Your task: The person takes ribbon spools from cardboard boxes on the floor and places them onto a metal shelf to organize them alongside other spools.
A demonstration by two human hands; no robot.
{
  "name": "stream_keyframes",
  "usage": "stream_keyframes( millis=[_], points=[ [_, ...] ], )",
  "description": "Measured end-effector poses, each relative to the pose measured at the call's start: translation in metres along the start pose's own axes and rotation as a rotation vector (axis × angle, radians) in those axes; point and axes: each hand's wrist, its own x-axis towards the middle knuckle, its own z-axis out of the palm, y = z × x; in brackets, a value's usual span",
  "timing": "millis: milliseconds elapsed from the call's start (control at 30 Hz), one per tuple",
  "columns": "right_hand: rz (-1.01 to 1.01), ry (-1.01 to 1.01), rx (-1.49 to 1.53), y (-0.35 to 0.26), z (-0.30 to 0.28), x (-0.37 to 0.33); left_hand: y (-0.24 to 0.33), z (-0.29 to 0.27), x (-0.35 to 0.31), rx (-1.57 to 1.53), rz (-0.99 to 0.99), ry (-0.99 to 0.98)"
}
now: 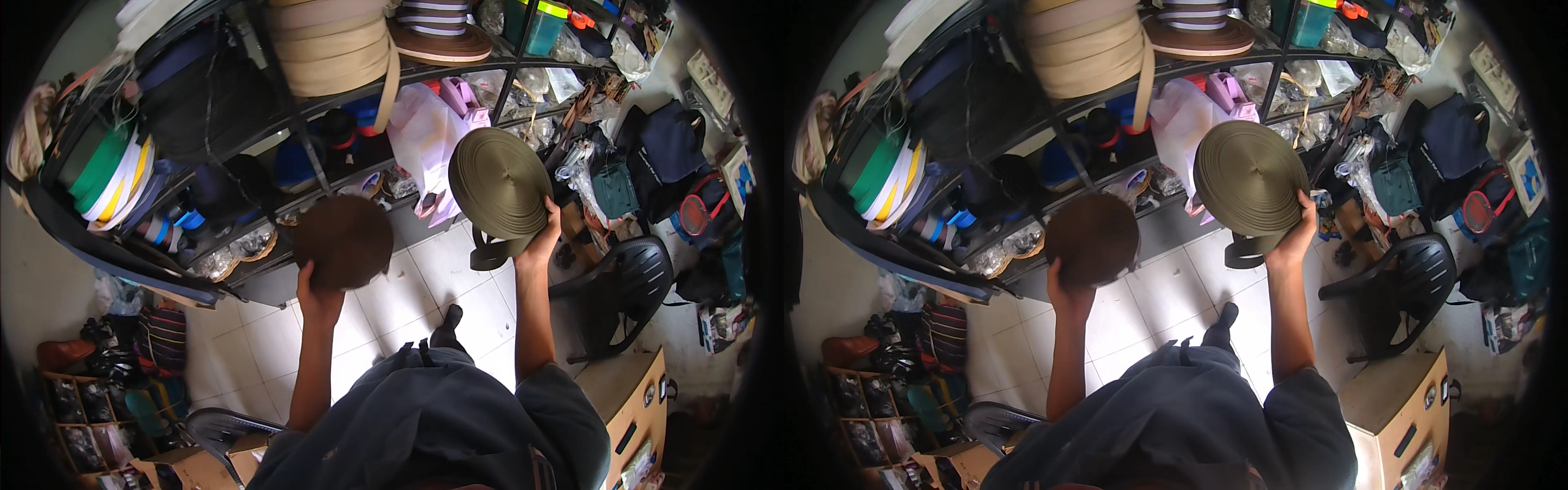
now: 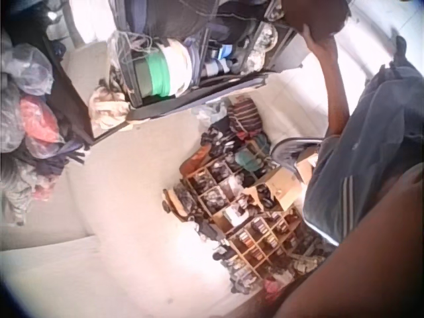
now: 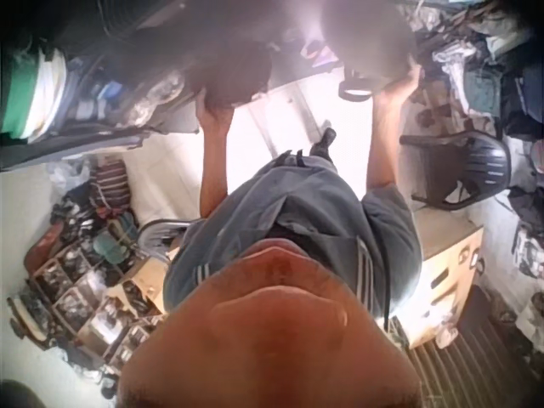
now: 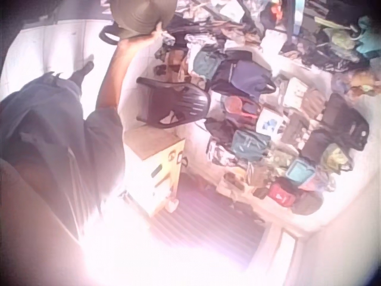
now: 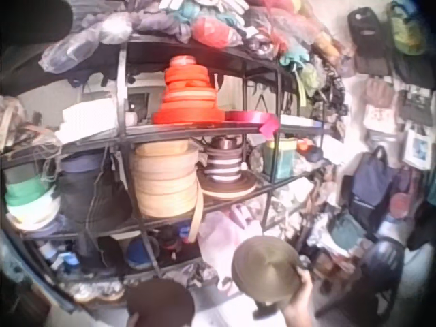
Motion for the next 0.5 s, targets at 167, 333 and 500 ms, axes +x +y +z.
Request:
stream_keyframes(
  millis=[167,333,500],
  points=[
    [-0.057,0.063,-0.004,-0.042,-0.051,0.041,-0.032,0.126,0.076,0.076,0.074,-0.062],
    [-0.033,0.062,-0.034,-0.090,-0.091,0.084,-0.063,0.235,0.151,0.048,0.131,-0.206],
    [-0.005,0.070,-0.003,-0.127,-0.132,0.127,-0.095,0.284,0.196,0.038,0.187,-0.259]
  ],
)
